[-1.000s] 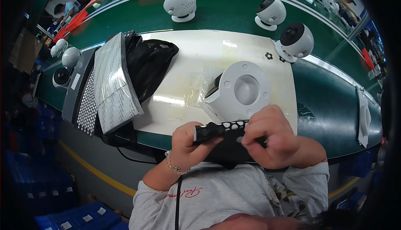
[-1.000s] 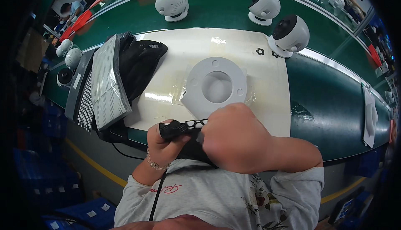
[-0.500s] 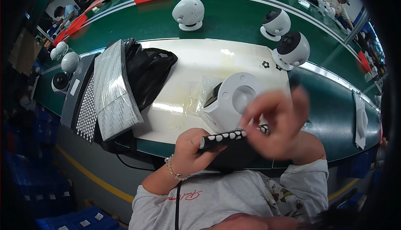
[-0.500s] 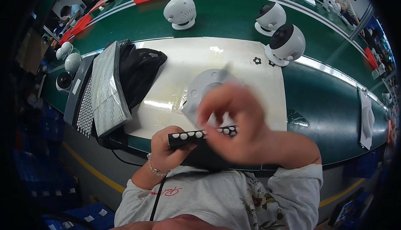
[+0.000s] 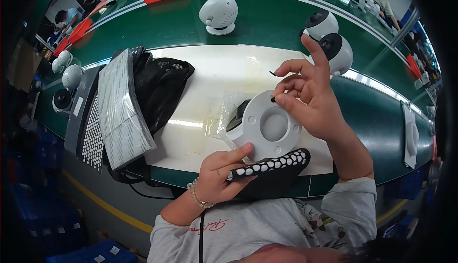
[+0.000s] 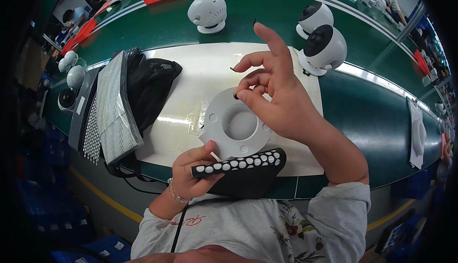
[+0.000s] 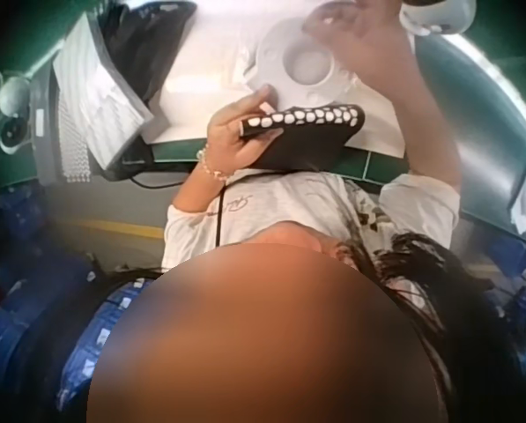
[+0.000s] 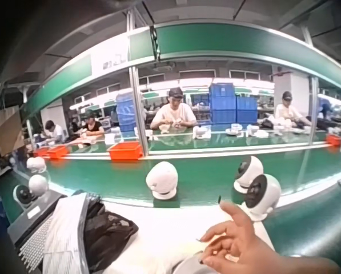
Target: Assembling security camera housings and bases at a factory workstation.
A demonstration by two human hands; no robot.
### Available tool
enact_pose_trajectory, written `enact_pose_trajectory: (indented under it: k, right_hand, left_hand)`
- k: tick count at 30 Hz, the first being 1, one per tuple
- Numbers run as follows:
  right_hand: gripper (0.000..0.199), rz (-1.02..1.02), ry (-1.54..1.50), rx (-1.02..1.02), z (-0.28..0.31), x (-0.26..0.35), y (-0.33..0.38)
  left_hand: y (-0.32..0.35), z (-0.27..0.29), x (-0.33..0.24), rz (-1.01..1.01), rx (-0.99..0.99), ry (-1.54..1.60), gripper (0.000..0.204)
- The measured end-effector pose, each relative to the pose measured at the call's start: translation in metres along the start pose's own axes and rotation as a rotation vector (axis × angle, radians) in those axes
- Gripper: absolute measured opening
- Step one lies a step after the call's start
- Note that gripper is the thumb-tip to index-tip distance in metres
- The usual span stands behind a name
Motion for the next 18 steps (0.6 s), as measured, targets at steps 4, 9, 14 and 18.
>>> enact_pose_trajectory:
  k: [4, 9, 14, 18]
  right_hand:
    - [0.080, 0.127, 0.430, 0.080, -0.013, 0.019, 0.007]
    - [0.080, 0.310, 0.841, 0.188, -0.033, 0.043, 0.019]
    - [0.059, 0.148, 0.516, 0.187, -0.033, 0.026, 0.006]
    - [0.046, -0.059, 0.360, 0.302, -0.048, 0.007, -0.003]
  left_hand:
    - [0.003, -0.004, 0.003, -0.010, 0.015, 0.032, 0.019]
    - [-0.001, -0.001, -0.001, -0.019, -0.021, -0.009, 0.023]
    - [-0.001, -0.003, 0.000, -0.017, 0.012, -0.040, 0.020]
    - [-0.002, -0.003, 0.001, 0.003, -0.015, -0.047, 0.023]
Point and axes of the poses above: each hand's wrist, its own y-axis away from the middle knuckle, its own z-axis out of the back of the hand, x = y × z, the point moved 10 cm from there along -y, towards the middle knuckle, and after that the axes turned 8 degrees about x, right-handed, at the moved point
